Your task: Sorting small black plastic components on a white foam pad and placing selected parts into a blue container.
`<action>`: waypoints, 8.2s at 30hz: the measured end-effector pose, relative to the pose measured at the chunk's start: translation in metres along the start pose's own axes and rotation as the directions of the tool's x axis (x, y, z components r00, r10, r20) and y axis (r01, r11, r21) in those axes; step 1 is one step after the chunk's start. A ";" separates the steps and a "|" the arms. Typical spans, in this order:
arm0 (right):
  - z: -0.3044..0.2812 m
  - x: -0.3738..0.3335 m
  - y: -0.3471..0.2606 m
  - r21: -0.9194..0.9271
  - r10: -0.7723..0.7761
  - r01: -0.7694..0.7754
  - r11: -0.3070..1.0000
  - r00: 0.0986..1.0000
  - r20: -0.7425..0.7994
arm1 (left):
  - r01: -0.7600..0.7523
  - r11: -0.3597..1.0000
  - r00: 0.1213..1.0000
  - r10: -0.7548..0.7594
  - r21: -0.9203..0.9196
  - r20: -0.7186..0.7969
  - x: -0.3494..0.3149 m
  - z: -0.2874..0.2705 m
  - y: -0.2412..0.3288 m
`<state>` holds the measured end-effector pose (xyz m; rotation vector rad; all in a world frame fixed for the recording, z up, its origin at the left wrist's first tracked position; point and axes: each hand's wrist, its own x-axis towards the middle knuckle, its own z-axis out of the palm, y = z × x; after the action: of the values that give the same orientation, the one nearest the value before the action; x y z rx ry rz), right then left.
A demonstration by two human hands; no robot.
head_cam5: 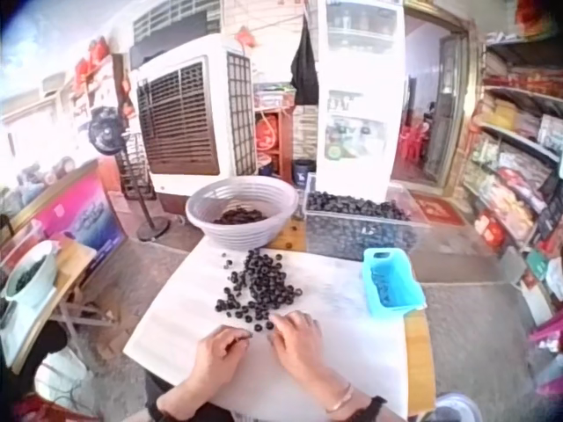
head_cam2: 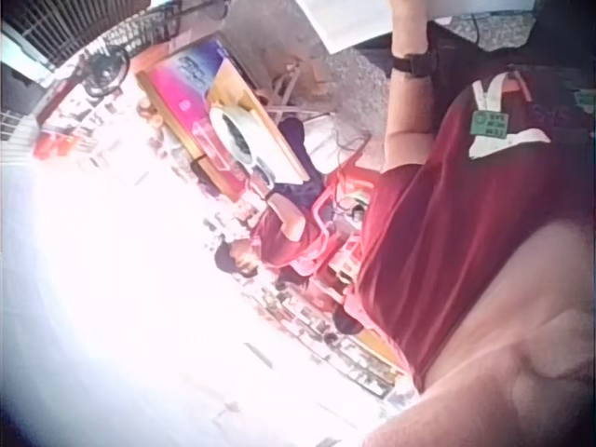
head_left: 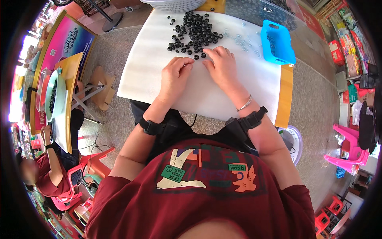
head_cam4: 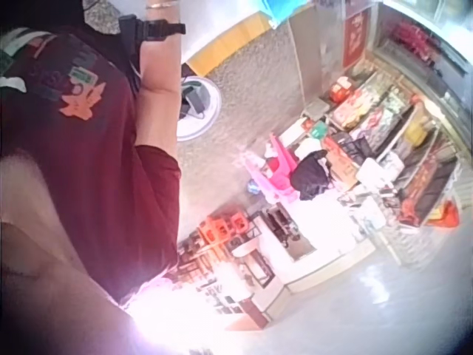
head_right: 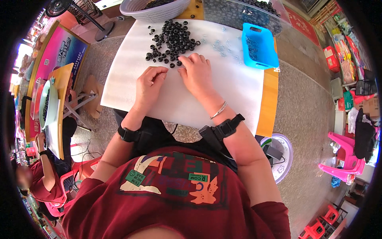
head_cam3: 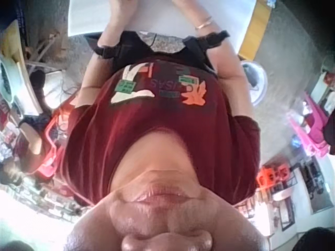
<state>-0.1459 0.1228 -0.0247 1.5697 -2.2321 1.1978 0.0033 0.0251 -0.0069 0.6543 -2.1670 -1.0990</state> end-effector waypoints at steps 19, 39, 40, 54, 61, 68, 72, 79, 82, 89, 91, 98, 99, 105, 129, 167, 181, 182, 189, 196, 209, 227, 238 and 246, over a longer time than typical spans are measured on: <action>-0.021 -0.002 -0.034 0.104 -0.127 0.127 0.986 0.992 -0.005 | 0.365 0.683 0.930 -0.291 -0.633 0.223 -0.001 0.012 0.002; -0.041 0.013 0.048 -0.253 0.023 -0.042 0.967 0.997 -0.078 | 0.354 0.701 0.934 -0.234 -0.620 0.268 -0.004 0.015 -0.003; -0.041 0.011 0.048 -0.160 0.021 -0.040 0.986 0.992 -0.121 | 0.349 0.707 0.936 -0.230 -0.615 0.267 -0.003 0.014 -0.003; -0.030 0.021 0.048 -0.338 -0.038 0.015 0.941 0.997 -0.062 | 0.344 0.712 0.936 -0.207 -0.612 0.284 -0.004 0.012 -0.003; -0.018 0.018 0.067 -0.160 0.003 -0.014 0.987 0.997 -0.073 | 0.362 0.709 0.930 -0.236 -0.605 0.281 -0.001 0.011 0.002; -0.043 0.013 -0.002 0.667 0.436 -0.536 0.517 0.836 0.334 | 0.384 0.605 0.922 -0.220 -0.697 0.317 0.000 0.007 -0.006; -0.039 0.008 -0.031 0.706 0.401 -0.513 0.488 0.850 0.341 | 0.393 0.513 0.919 -0.215 -0.763 0.330 -0.001 0.010 -0.009; -0.023 0.004 -0.052 0.569 0.290 -0.347 0.746 0.938 0.192 | 0.412 0.447 0.911 -0.212 -0.794 0.353 -0.001 0.004 -0.010; -0.019 0.001 -0.050 0.505 0.235 -0.259 0.823 0.966 0.112 | 0.408 0.443 0.913 -0.204 -0.799 0.354 -0.001 0.005 -0.010; -0.014 -0.008 -0.051 0.386 0.062 -0.066 0.920 0.998 0.021 | 0.380 0.438 0.925 -0.184 -0.815 0.332 -0.002 0.008 -0.016; -0.013 -0.010 -0.048 0.374 0.056 -0.060 0.925 0.998 0.023 | 0.377 0.440 0.926 -0.181 -0.815 0.331 -0.002 0.008 -0.016; -0.023 -0.005 -0.043 0.510 0.175 -0.187 0.839 0.982 0.073 | 0.385 0.525 0.921 -0.164 -0.759 0.353 -0.005 0.003 -0.010; -0.025 -0.001 -0.039 0.479 0.188 -0.195 0.856 0.980 0.062 | 0.385 0.555 0.918 -0.150 -0.738 0.366 -0.006 0.002 -0.009; -0.014 0.017 -0.017 0.278 0.040 -0.060 0.959 0.996 0.074 | 0.397 0.565 0.888 -0.039 -0.723 0.458 -0.009 -0.001 -0.005; 0.016 0.029 -0.020 0.003 -0.310 0.317 0.949 0.928 0.208 | 0.476 0.453 0.828 0.059 -0.754 0.557 -0.008 -0.011 -0.002; -0.037 0.002 -0.043 0.150 -0.118 0.101 0.984 0.987 0.112 | 0.390 0.581 0.914 -0.145 -0.715 0.380 -0.007 0.005 -0.006; -0.032 -0.007 -0.050 0.244 -0.004 -0.009 0.970 0.998 0.055 | 0.469 0.465 0.877 -0.143 -0.751 0.459 -0.002 0.001 -0.007; -0.032 -0.005 -0.051 0.290 0.049 -0.066 0.955 0.997 0.066 | 0.477 0.456 0.873 -0.149 -0.752 0.464 -0.003 0.001 -0.008; -0.040 -0.003 -0.043 0.179 -0.073 0.052 0.982 0.990 0.117 | 0.462 0.527 0.875 -0.139 -0.713 0.464 -0.004 0.003 -0.009; -0.039 -0.001 -0.045 0.201 -0.078 0.049 0.978 0.987 0.139 | 0.512 0.458 0.850 -0.146 -0.727 0.506 -0.002 -0.001 -0.008; -0.030 -0.010 -0.048 0.208 -0.073 0.052 0.977 0.993 0.093 | 0.455 0.502 0.884 -0.161 -0.735 0.438 -0.003 0.002 -0.010; -0.038 0.006 -0.048 0.025 -0.156 0.154 0.988 0.970 0.188 | 0.417 0.551 0.897 -0.123 -0.723 0.424 -0.006 0.009 -0.012; -0.109 0.172 0.072 -0.180 0.018 -0.096 0.979 0.919 -0.393 | 0.469 0.509 0.863 -0.090 -0.722 0.497 -0.001 0.000 -0.001; -0.072 0.126 0.036 -0.157 -0.078 0.051 0.986 0.982 -0.173 | 0.445 0.599 0.824 0.017 -0.666 0.566 -0.004 0.002 -0.006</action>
<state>-0.2527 0.0853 0.0730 1.4072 -2.0887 1.0770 0.0055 0.0255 -0.0137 0.2070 -1.6930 -2.4048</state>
